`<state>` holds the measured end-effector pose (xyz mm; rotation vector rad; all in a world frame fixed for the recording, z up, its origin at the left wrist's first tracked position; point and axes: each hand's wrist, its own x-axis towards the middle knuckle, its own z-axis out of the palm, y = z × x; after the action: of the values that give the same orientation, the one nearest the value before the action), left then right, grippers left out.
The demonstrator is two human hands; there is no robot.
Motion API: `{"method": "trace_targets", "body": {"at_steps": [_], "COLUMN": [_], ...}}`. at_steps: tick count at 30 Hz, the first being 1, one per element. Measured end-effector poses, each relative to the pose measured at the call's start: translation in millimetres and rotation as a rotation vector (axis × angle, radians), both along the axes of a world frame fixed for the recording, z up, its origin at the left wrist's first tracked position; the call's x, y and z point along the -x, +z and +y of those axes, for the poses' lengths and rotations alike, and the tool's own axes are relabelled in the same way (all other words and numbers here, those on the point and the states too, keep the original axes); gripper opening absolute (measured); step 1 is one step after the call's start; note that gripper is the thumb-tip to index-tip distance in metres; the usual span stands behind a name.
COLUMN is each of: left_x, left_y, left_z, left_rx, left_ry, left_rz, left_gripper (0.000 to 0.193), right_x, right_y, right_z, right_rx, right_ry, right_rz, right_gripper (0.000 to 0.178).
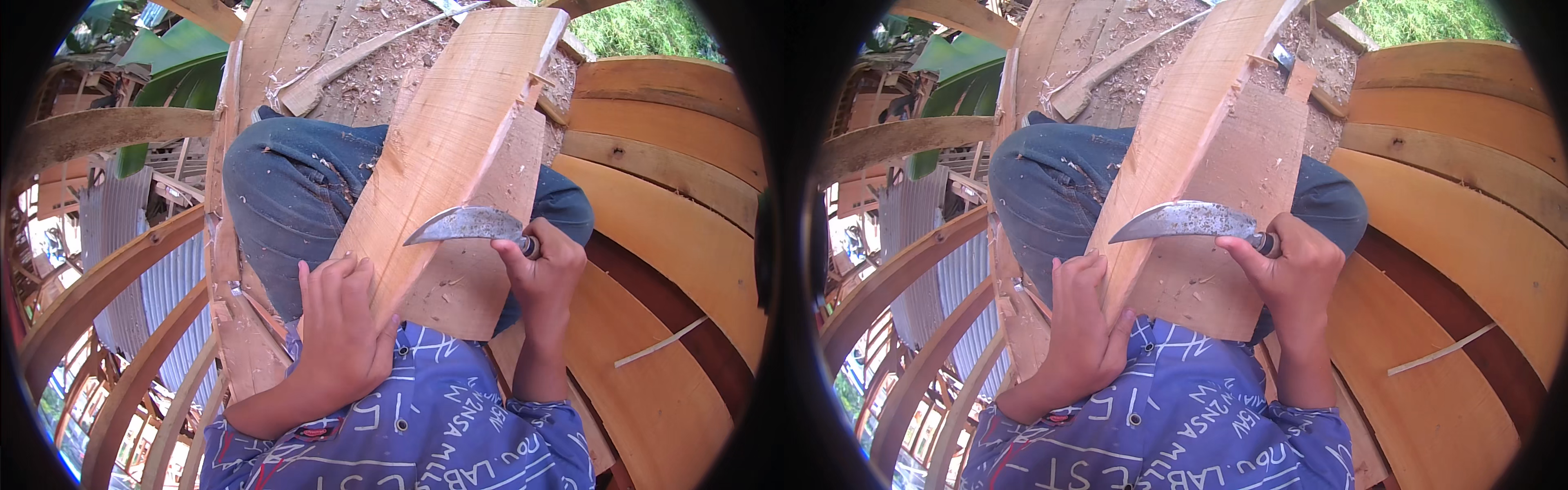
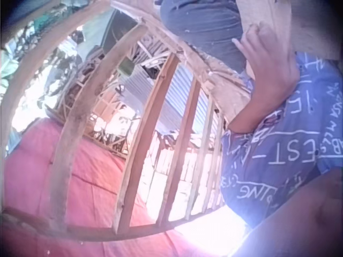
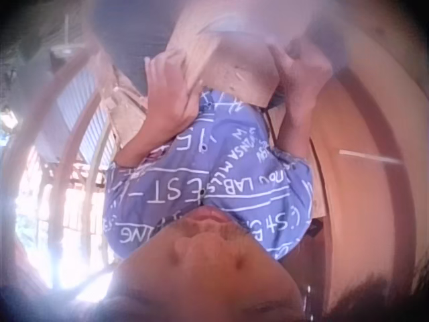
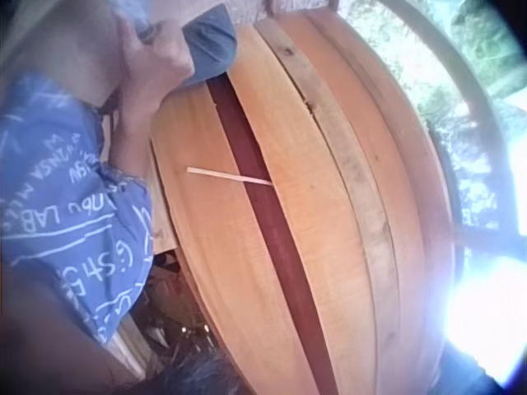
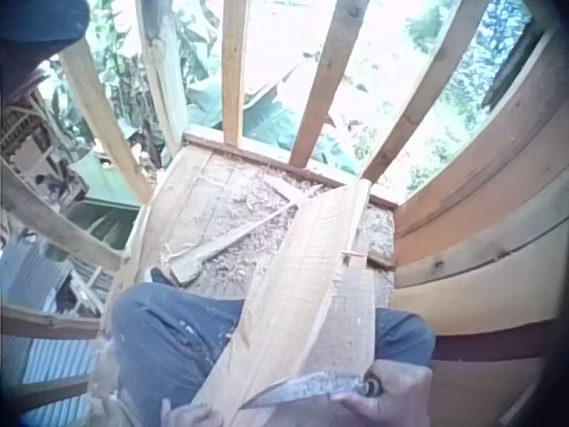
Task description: The person sits cross-legged and uses a curved knife to shave and shape a rectangular piece of wood held between their legs. They repeatedly scrape the surface and edges to remove thin shavings, refining the wood's shape.
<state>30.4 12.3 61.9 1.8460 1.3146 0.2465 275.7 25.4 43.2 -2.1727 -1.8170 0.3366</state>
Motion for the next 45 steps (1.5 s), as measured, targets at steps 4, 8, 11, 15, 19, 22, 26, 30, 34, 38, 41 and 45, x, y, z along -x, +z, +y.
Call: {"method": "trace_targets", "body": {"at_steps": [4,8,11,15,19,22,26,30,34,38,41,45], "left_x": [-1.4,-4.4,-4.7,-5.3,-2.9,-0.8,-5.8,1.0,-2.8,-7.9,-8.7,-7.5], "left_y": [-2.6,-2.3,-3.0,-3.5,-7.8,-7.2,-6.6,-5.5,-6.9,-5.9,-6.5,-6.9], "left_z": [-2.0,-2.1,-1.2,-0.9,-8.1,-5.4,-3.4,-2.8,-3.3,-5.4,-5.5,-5.0], "left_rx": [-0.011,-0.024,-0.027,-0.027,-0.058,-0.032,-0.031,0.024,0.019,0.003,-0.011,-0.014], "left_ry": [0.013,0.026,0.032,0.026,0.010,0.020,0.027,0.029,0.007,0.028,0.030,0.038], "left_rz": [-0.014,0.011,0.013,0.018,-0.001,-0.035,-0.033,-0.049,-0.036,-0.033,-0.040,-0.045], "left_gripper": [0.062,0.058,0.058,0.059,0.060,0.061,0.060,0.062,0.061,0.060,0.060,0.061], "right_x": [-10.6,-13.7,-14.4,-21.3,-95.0,-97.2,-54.6,-8.2,18.0,12.6,5.9,6.1], "right_y": [-6.7,-14.5,-17.6,-20.6,-1.7,11.8,4.0,-0.5,-3.0,-7.1,-7.5,-5.8], "right_z": [8.6,14.8,17.0,23.5,38.4,17.5,-0.9,-16.6,-22.1,-17.4,-11.1,-3.9], "right_rx": [-0.089,-0.123,-0.115,-0.154,-0.191,-0.256,-0.057,0.054,0.066,-0.003,-0.050,-0.108], "right_ry": [0.009,0.021,0.019,-0.116,-0.597,-0.486,-0.271,-0.086,0.032,0.044,0.061,0.071], "right_rz": [-0.037,-0.059,-0.076,-0.108,0.022,0.183,0.294,0.399,0.258,0.089,-0.006,-0.027], "right_gripper": [0.069,0.071,0.071,0.066,0.061,0.058,0.052,0.050,0.052,0.057,0.059,0.060]}}
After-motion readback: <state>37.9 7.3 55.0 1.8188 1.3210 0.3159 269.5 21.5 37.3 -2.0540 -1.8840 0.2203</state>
